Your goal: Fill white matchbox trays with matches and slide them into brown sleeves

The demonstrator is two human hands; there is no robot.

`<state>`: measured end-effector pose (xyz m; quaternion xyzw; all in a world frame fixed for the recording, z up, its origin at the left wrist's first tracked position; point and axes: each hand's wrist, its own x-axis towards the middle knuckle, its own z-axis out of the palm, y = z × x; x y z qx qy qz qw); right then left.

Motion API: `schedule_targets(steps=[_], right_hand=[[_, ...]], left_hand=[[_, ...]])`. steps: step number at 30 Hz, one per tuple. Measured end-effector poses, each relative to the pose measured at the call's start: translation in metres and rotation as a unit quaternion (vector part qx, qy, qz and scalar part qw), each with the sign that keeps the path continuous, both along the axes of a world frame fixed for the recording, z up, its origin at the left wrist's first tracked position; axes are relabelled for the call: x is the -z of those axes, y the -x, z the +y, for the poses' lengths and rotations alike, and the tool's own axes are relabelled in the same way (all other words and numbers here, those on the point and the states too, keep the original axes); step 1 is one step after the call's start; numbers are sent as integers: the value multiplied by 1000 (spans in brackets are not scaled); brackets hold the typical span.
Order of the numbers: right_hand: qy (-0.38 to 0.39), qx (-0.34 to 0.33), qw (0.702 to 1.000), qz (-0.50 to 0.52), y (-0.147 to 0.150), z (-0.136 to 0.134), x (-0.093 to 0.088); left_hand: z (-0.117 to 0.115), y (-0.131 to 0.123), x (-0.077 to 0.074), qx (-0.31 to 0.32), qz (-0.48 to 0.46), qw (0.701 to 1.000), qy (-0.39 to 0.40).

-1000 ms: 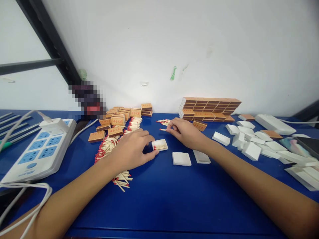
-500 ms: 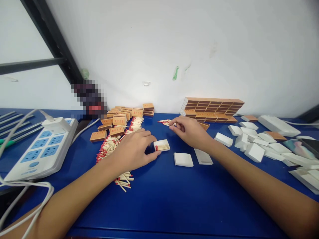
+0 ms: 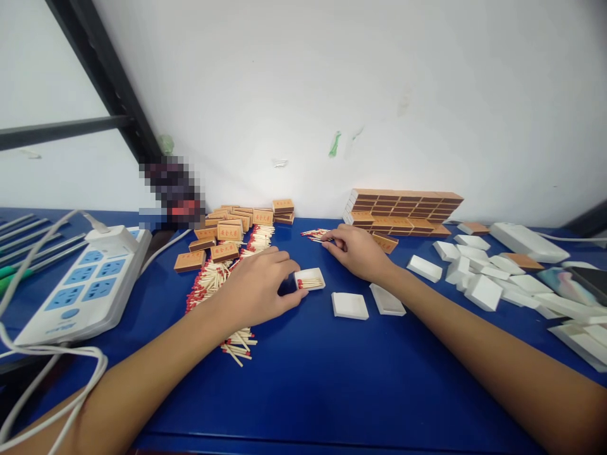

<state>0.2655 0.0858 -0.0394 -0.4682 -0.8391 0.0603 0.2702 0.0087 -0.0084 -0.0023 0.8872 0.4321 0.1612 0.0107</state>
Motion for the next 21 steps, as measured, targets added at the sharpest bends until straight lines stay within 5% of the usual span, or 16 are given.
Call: schedule_targets(steps=[10, 16, 21], right_hand=[[69, 7, 998, -6, -1, -6, -15], [100, -87, 991, 17, 9, -44, -34], [135, -138, 981, 20, 19, -55, -30]], left_hand=[[1, 0, -1, -7, 7, 1000, -4], [2, 0, 1, -40, 11, 999, -7], [2, 0, 1, -29, 12, 999, -5]])
